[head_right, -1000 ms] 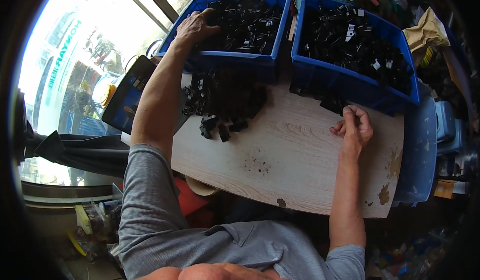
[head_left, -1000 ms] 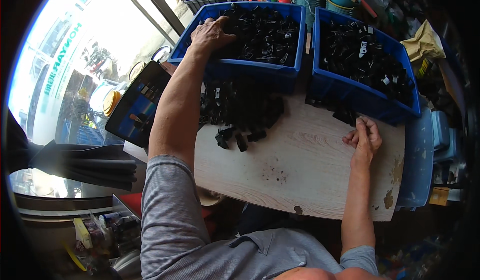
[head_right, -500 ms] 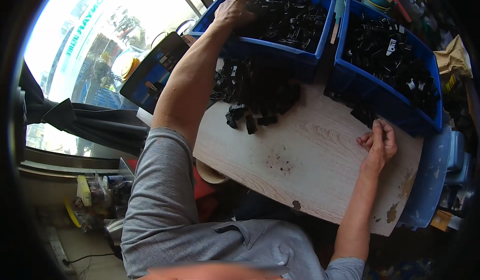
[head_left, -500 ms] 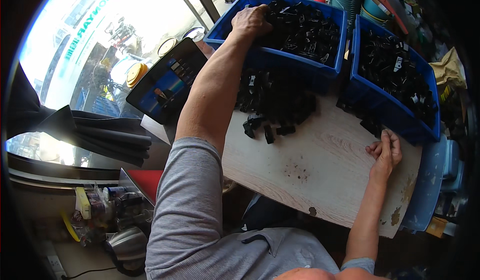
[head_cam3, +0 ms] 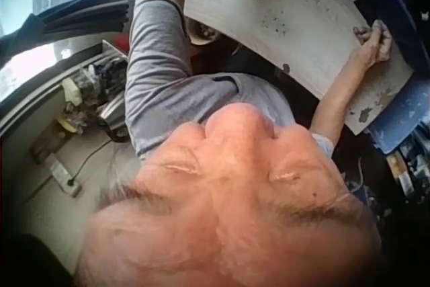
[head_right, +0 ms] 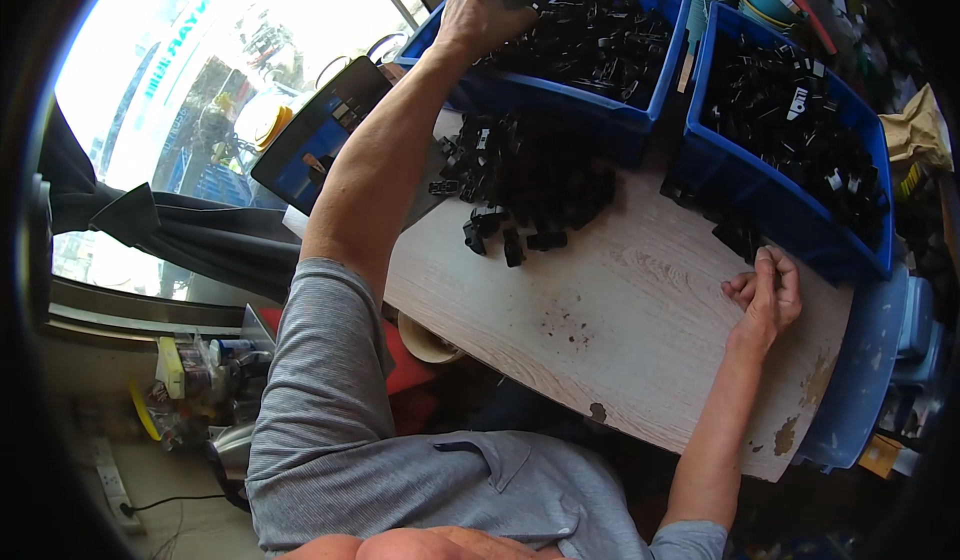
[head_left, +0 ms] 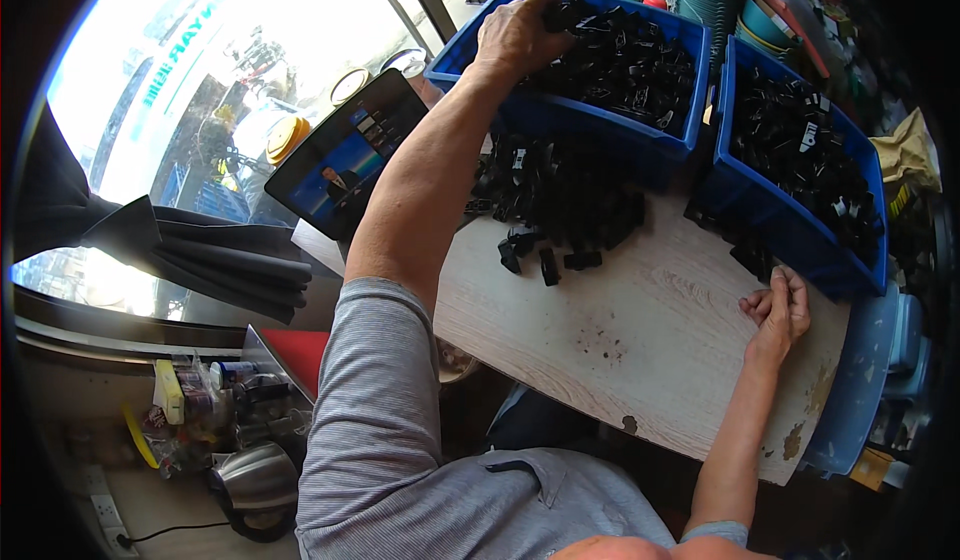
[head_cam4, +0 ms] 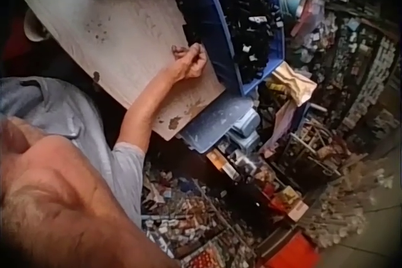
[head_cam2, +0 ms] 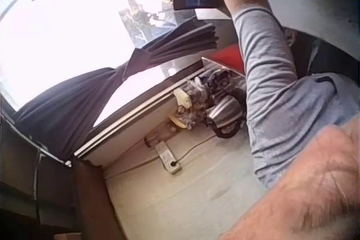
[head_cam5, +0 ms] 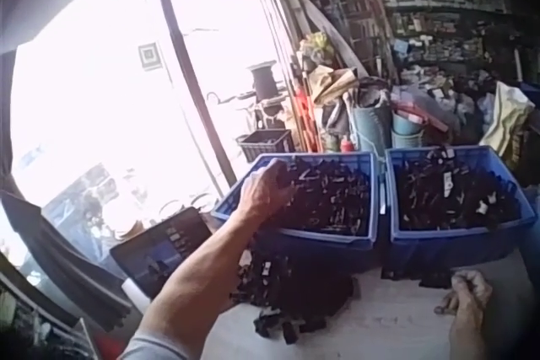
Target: Assembling small black plastic components at a workbench.
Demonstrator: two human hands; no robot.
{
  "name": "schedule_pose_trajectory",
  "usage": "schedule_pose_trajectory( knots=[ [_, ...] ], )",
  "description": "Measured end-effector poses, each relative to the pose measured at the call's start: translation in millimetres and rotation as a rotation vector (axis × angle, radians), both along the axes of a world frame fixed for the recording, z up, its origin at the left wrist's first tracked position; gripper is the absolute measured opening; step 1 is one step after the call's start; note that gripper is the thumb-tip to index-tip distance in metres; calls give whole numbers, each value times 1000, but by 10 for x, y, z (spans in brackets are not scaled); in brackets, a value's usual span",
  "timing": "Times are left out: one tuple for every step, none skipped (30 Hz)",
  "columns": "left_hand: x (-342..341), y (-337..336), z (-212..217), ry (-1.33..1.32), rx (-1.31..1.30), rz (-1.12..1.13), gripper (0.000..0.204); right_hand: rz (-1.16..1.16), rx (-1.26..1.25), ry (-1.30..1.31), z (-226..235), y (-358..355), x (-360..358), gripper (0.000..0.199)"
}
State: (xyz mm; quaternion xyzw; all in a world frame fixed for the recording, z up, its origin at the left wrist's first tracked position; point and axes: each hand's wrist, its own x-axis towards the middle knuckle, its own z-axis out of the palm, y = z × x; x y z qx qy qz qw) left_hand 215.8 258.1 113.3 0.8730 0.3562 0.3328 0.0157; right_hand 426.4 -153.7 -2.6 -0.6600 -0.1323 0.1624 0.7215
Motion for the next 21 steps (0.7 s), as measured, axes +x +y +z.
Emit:
schedule_pose_trajectory(
  knots=[
    [-11,-17,1,-53,18,-22,60,1,-3,4,32,-4,-8,12],
    [-42,-33,2,-50,16,-19,60,3,-6,8,47,-4,-20,13],
    [-58,-127,48,-110,36,-37,60,-1,-13,10,30,-2,-16,13],
    [-70,-228,84,-174,52,-60,59,0,-4,-4,22,-6,-9,13],
    [-115,-331,122,-216,75,-67,58,-1,4,-18,22,-6,-1,13],
    [-157,-652,332,-353,-203,-152,59,-15,-14,-17,15,-16,13,13],
    [-191,-832,374,-413,-242,-172,57,-6,-13,-7,16,7,14,14],
    [-234,-959,384,-475,-283,-194,55,0,-13,0,47,-4,-3,14],
    [-347,-983,270,-450,-158,-144,54,-11,-25,1,60,-10,-17,14],
    [-459,-1014,150,-424,-27,-90,54,-1,-20,11,65,17,-28,14],
    [-543,-1090,18,-520,-87,-169,51,9,-15,21,68,39,-37,14],
    [-614,-1192,-84,-523,-97,-176,51,15,-12,28,84,38,-46,15],
    [-678,-1288,-186,-519,-27,-154,51,24,9,-6,73,39,-46,15],
    [-725,-1380,-293,-514,44,-133,50,18,4,-8,76,32,-43,15],
    [-772,-1472,-394,-517,43,-135,50,13,-6,4,86,40,-46,14],
    [-806,-1560,-500,-492,43,-129,50,9,-16,16,92,35,-44,14],
    [-825,-1627,-606,-466,43,-124,50,6,-18,13,92,23,-35,14],
    [-841,-1683,-703,-418,77,-87,50,16,-8,6,86,13,-32,14],
    [-857,-1741,-785,-342,91,-52,50,27,3,0,81,12,-37,13],
    [-869,-1772,-848,-266,106,-17,50,28,3,0,82,15,-42,13],
    [-887,-1764,-888,-268,107,-16,50,28,3,4,89,20,-49,13]
  ],
)
